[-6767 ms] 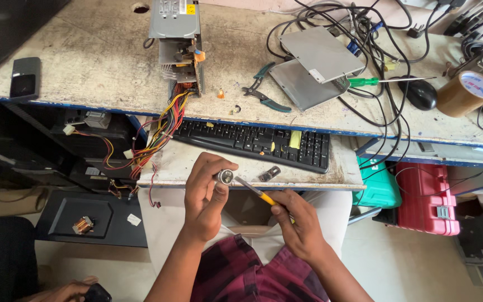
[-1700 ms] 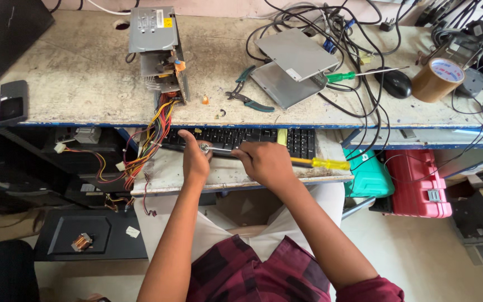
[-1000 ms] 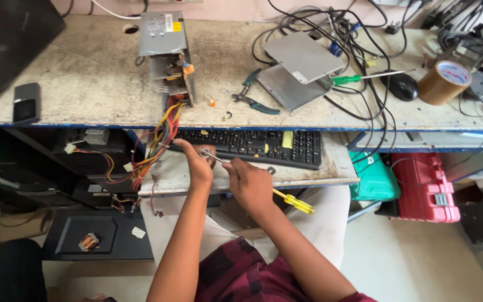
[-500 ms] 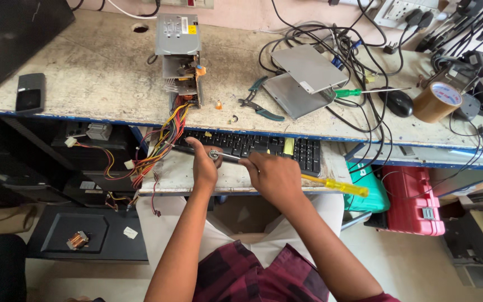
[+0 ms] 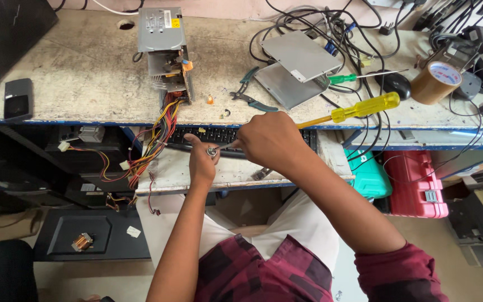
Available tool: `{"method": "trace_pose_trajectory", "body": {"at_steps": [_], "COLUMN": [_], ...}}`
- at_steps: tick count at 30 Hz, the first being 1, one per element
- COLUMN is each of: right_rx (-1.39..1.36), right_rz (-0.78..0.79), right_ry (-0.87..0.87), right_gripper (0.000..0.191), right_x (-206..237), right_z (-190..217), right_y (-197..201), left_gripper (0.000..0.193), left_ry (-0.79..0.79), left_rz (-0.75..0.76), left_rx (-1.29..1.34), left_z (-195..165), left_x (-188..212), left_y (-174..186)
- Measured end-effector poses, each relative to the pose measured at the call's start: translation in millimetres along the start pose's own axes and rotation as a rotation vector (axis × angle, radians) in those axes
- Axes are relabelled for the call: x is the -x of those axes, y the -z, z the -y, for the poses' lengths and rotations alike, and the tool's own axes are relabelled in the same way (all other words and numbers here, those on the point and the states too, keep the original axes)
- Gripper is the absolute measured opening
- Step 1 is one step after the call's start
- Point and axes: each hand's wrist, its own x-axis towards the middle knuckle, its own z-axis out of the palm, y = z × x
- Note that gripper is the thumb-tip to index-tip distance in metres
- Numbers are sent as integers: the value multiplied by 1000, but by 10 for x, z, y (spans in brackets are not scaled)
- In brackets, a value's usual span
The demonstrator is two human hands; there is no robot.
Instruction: The person disassembles a small cylindrical electronic component using pliers and a screwdriver. They remove a metal ring and internal parts, then repeatedly probe and adjust the interior with the screwdriver.
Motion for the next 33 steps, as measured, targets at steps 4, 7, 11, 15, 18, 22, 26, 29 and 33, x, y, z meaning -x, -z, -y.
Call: {"method": "trace_pose_trajectory", "body": {"at_steps": [4, 7, 11, 15, 18, 22, 26, 29, 33], "right_rx": [-10, -23, -42, -35, -31, -22, -13, -34, -34], "right_rz": [-30, -39, -49, -40, -30, -14, -24, -39, -56], "right_ry": [-17, -21, -20, -37, -33, -27, -33, -95, -241], "right_gripper": [35, 35, 35, 37, 36, 36, 37, 35, 32], "right_x": [19, 37, 49, 51, 41, 27, 16, 16, 53], "right_z": [1, -8, -11, -5, -6, -8, 1, 68, 227], "right_y": [-40, -64, -74, -66, -57, -57, -83, -146, -265], "left_gripper": [94, 94, 93, 95, 95, 97, 100, 98, 96], "left_ry": [23, 46, 36, 27, 12, 92, 77, 126, -74], "left_rz": [35, 27, 19, 16, 16, -26, -9, -67, -199], "left_rx": [56, 54, 32, 35, 12, 104, 92, 82, -218], "left_z": [-6, -3, -8, -28, -40, -36, -15, -10, 1], "left_x": [-12, -17, -21, -26, -23, -26, -20, -45, -72], "left_y": [3, -6, -12, -15, -23, -42, -28, -40, -111]}}
